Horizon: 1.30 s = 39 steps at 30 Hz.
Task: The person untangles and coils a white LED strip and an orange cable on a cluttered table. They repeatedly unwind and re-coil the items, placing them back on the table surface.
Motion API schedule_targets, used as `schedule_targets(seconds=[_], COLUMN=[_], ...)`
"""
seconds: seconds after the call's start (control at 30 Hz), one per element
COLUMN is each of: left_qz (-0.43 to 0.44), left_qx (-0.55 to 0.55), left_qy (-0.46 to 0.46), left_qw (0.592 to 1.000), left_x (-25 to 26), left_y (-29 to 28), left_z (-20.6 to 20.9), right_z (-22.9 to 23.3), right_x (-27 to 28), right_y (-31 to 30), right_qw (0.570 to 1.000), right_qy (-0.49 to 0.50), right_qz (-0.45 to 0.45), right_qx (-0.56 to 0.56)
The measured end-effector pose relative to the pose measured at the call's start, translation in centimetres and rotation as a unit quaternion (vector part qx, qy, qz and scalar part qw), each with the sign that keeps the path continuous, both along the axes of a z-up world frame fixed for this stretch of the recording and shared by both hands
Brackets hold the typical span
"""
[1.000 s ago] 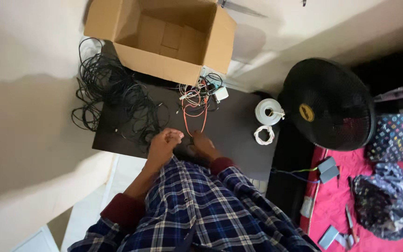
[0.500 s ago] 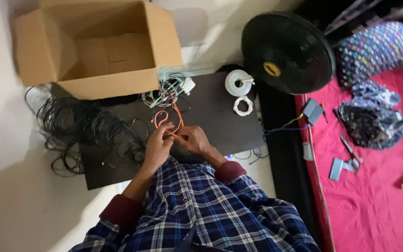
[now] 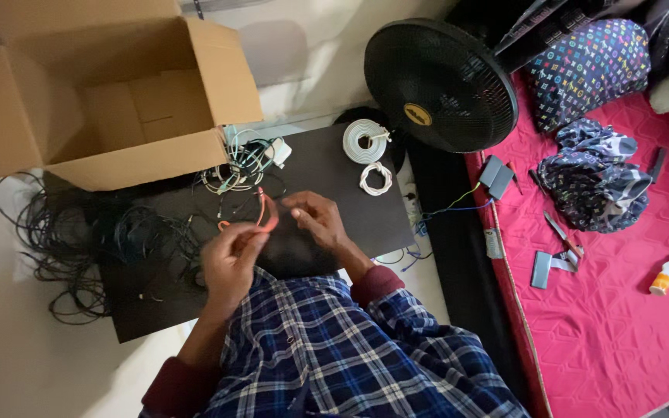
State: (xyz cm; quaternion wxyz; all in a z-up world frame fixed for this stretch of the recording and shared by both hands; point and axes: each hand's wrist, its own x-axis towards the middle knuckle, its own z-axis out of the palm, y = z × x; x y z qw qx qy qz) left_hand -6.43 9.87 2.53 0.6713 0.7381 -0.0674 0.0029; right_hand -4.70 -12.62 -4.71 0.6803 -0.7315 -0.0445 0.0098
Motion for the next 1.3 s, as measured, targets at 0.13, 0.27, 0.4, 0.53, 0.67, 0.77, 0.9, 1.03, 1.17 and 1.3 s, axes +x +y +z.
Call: schedule_targets(seconds=[0.13,0.27,0.4,0.53,0.67,0.77,0.9,1.03,1.17,1.3], left_qz=[0.105,0.159,0.187,0.211,0.226,0.203,0.151,0.023,-0.032,0.062], left_qx=[-0.158,-0.099,-0.037,-0.081,-0.075,-0.077,0.04,0.1,0.101,0.109], left_qy=[-0.091,-0.18,-0.183,-0.137,-0.114,-0.135,-0.078,-0.069,-0.053,-0.101], left_qw=[0.978,0.966,0.964,0.965,0.964,0.967,0.985,0.992,0.993,0.987], left_x=[-1.5,-2.2,-2.8,-3.5,-3.5,-2.7,-2.8,-1.2,0.7,0.9], left_y=[-0.1,-0.2,-1.0,-2.1,-2.8,-3.1,-2.5,-1.4,-0.8,2.3], left_z=[1.8,3.2,3.5,3.5,3.5,3.6,4.8,5.5,5.7,6.5], right_z=[-7.4,-9.9,-9.2,-8.7,-8.2,-8.8,-9.9,-6.9,1.2,1.4], right_x=[2.1,3.3,2.5,1.3,-0.2,-1.0,-0.5,0.9,0.5,0.6], right_y=[-3.7,-8.3,-10.8,-11.4,-11.1,-11.0,-9.7,-4.7,2.0,4.3], right_qw=[0.968,0.851,0.79,0.787,0.787,0.772,0.807,0.964,0.967,0.988], right_qy=[0.053,0.049,0.194,0.197,0.211,0.165,0.042,-0.041,-0.106,0.02], right_qz=[-0.099,-0.124,-0.056,-0.029,-0.007,-0.01,-0.055,0.065,0.231,0.152], right_qx=[-0.226,-0.508,-0.578,-0.584,-0.58,-0.614,-0.587,-0.256,-0.028,-0.008])
